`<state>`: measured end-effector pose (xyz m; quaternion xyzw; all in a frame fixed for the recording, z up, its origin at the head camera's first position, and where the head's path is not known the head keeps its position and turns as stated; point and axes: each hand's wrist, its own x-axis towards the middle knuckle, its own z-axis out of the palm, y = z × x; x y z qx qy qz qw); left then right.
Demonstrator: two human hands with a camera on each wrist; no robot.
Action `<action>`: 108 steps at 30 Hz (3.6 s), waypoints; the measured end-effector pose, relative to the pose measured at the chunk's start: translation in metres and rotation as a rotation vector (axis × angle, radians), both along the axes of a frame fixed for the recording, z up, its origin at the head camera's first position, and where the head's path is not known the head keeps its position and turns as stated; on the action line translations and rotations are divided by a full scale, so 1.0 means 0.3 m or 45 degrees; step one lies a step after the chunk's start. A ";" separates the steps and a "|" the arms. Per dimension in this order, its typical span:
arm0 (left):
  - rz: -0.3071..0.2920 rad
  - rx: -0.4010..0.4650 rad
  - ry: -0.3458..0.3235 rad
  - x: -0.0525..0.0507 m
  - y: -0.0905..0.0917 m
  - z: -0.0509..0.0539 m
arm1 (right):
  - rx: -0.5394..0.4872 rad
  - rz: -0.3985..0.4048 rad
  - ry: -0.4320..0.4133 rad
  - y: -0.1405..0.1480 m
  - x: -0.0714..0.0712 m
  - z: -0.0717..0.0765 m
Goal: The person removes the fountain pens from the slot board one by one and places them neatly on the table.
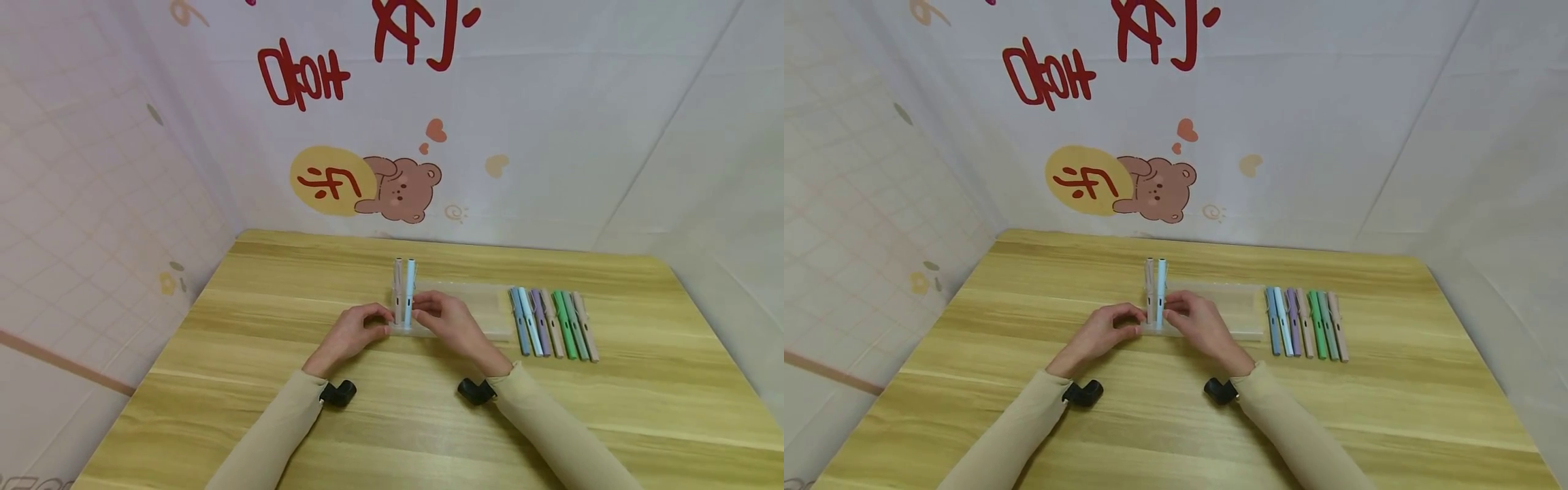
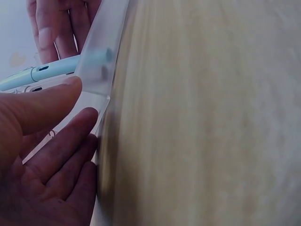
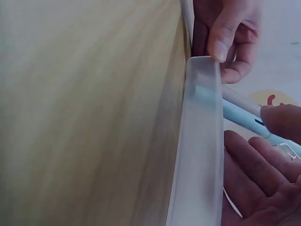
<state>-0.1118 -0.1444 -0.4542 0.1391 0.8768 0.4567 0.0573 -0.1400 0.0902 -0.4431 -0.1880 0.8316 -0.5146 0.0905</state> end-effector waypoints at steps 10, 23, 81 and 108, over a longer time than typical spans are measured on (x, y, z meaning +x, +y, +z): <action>-0.004 -0.002 -0.007 -0.004 0.021 -0.007 | 0.160 -0.046 0.043 -0.020 -0.011 -0.009; -0.006 0.005 -0.007 -0.009 0.027 -0.013 | 0.117 -0.091 0.091 -0.014 -0.011 -0.008; -0.003 0.002 0.017 0.005 0.003 -0.007 | -0.018 -0.165 0.190 0.203 0.112 0.160; -0.007 0.011 0.010 0.008 -0.002 -0.006 | 0.043 -0.252 0.178 0.368 0.156 0.171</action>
